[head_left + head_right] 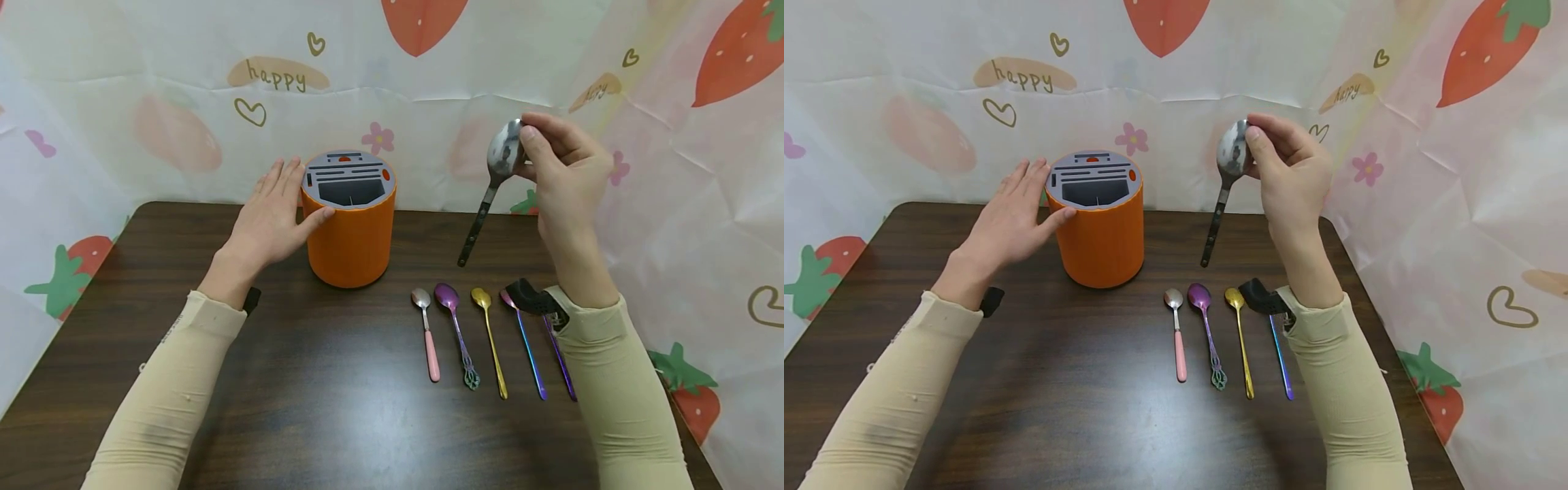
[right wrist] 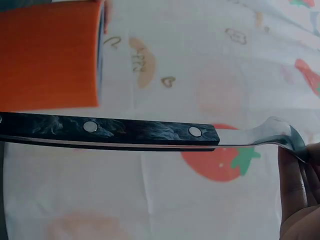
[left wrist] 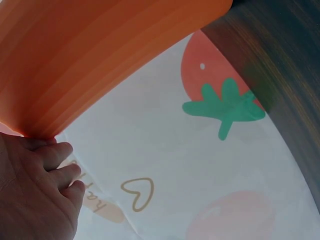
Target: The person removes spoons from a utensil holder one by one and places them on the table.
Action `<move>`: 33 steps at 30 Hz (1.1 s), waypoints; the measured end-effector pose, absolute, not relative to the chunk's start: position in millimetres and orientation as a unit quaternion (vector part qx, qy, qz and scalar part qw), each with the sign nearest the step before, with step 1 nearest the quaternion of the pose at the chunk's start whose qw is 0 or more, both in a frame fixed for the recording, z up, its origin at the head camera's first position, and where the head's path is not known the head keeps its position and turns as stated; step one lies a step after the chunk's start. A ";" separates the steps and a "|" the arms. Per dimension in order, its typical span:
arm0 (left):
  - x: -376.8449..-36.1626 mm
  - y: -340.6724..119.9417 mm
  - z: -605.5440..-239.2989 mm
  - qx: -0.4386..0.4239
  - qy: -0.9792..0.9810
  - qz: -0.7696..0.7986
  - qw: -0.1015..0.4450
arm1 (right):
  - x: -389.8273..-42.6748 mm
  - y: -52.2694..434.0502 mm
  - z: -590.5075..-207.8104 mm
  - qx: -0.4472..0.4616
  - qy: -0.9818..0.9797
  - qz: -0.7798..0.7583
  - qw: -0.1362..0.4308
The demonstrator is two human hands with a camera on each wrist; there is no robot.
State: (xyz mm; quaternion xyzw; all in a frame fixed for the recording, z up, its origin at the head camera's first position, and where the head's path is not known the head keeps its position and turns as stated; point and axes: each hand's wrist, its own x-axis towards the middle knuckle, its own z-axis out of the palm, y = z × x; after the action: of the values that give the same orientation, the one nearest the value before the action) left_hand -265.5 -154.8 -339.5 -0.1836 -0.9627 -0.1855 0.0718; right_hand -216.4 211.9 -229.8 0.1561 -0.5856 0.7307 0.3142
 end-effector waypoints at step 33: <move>-265.6 -153.8 -341.0 -0.179 -0.963 -0.190 0.074 | -178.4 378.3 -326.9 -0.020 -0.763 0.628 0.152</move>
State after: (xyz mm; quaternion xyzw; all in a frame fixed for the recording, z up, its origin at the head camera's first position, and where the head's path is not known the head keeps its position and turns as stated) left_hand -265.6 -153.8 -341.0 -0.1787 -0.9625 -0.1900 0.0740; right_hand -178.4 378.3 -326.9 -0.0203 -0.7629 0.6281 0.1521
